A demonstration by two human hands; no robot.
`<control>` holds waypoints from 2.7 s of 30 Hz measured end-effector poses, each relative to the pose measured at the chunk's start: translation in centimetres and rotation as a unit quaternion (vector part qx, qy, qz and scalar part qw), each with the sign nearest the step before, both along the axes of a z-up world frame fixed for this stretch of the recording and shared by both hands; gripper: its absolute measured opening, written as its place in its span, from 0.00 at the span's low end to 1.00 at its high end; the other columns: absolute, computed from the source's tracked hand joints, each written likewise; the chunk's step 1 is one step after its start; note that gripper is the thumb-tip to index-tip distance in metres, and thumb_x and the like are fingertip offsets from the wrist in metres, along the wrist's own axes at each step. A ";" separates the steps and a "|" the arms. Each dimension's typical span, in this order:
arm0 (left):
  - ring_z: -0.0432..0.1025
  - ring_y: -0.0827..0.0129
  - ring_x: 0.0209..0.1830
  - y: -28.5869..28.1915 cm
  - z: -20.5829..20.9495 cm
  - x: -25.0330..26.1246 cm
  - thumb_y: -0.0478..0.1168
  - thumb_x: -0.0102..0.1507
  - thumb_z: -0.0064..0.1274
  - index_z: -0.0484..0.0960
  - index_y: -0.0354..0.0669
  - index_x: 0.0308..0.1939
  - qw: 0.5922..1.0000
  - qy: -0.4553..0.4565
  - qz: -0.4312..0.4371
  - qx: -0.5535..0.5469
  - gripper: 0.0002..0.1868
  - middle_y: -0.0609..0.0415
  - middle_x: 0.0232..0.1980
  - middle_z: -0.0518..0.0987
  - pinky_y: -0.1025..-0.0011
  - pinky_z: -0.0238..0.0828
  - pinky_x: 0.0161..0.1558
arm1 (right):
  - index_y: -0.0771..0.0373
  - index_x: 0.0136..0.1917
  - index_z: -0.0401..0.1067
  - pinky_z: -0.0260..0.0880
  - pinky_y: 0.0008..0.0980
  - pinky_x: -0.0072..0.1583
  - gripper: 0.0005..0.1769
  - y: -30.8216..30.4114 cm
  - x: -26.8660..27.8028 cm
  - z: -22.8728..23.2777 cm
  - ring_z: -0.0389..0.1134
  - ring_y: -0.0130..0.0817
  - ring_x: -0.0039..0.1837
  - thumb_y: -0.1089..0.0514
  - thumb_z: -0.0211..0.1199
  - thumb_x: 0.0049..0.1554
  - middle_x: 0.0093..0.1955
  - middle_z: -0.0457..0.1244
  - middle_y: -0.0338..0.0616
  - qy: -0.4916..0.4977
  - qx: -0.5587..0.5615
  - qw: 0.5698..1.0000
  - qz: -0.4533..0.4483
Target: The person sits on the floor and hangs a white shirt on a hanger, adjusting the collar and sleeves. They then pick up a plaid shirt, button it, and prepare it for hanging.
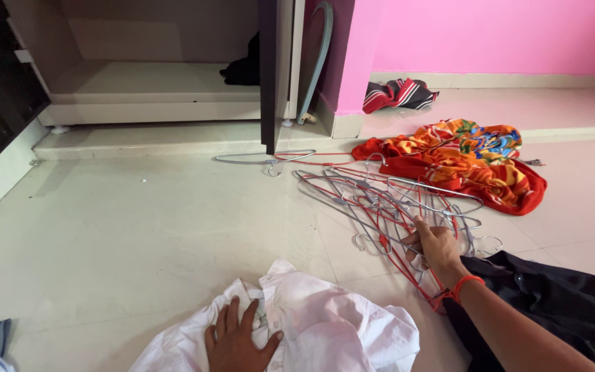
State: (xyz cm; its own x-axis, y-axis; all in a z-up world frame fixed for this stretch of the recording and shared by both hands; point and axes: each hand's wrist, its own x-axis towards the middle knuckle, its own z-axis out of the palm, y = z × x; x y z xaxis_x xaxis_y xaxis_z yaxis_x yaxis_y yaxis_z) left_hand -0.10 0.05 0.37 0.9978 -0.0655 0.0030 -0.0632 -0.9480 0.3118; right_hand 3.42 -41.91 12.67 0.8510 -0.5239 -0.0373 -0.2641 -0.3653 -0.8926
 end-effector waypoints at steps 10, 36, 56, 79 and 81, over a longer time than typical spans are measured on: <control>0.62 0.64 0.71 0.0 -2.5 1.0 0.59 0.55 0.58 0.86 0.67 0.50 0.976 -0.146 0.076 -0.139 0.21 0.62 0.69 0.71 0.50 0.52 0.67 | 0.75 0.30 0.77 0.56 0.35 0.26 0.35 1.9 -0.2 0.2 0.55 0.34 0.20 0.41 0.55 0.61 0.20 0.63 0.55 0.019 0.021 0.996 0.079; 0.73 0.53 0.56 2.3 -0.9 4.6 0.44 0.54 0.66 0.75 0.44 0.55 0.950 -0.022 0.200 -0.239 0.27 0.50 0.53 0.78 0.50 0.72 0.53 | 0.72 0.24 0.73 0.56 0.33 0.27 0.32 4.5 -0.1 2.1 0.60 0.34 0.21 0.42 0.63 0.56 0.18 0.59 0.48 0.070 -0.019 0.983 0.171; 0.78 0.43 0.41 4.5 1.2 5.4 0.38 0.60 0.53 0.76 0.37 0.40 0.940 -0.192 0.119 -0.257 0.08 0.37 0.39 0.82 0.51 0.74 0.42 | 0.71 0.30 0.79 0.58 0.34 0.27 0.25 2.9 -0.2 2.4 0.58 0.29 0.23 0.46 0.68 0.55 0.22 0.62 0.44 0.038 -0.060 0.980 0.185; 0.73 0.51 0.55 3.5 10.6 7.7 0.51 0.55 0.65 0.80 0.56 0.56 0.988 -0.129 0.039 -0.075 0.25 0.47 0.54 0.80 0.54 0.70 0.49 | 0.58 0.55 0.79 0.72 0.27 0.55 0.18 10.9 0.9 4.8 0.74 0.21 0.55 0.46 0.56 0.63 0.49 0.75 0.34 0.111 0.019 0.887 0.448; 0.76 0.53 0.52 3.1 12.4 7.7 0.50 0.58 0.59 0.77 0.56 0.59 0.985 -0.071 0.010 -0.159 0.25 0.49 0.52 0.82 0.56 0.71 0.52 | 0.57 0.55 0.79 0.70 0.27 0.53 0.18 11.3 0.9 5.7 0.74 0.20 0.55 0.46 0.55 0.63 0.49 0.75 0.33 0.107 -0.007 0.890 0.444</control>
State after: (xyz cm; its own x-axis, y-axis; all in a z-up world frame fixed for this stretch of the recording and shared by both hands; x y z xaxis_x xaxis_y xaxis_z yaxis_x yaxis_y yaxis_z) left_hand 7.61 3.17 12.77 0.9871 -0.0200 0.1590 -0.1101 -0.8052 0.5826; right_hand 4.31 -30.65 18.34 0.9036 0.3497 -0.2473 -0.0297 -0.5248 -0.8507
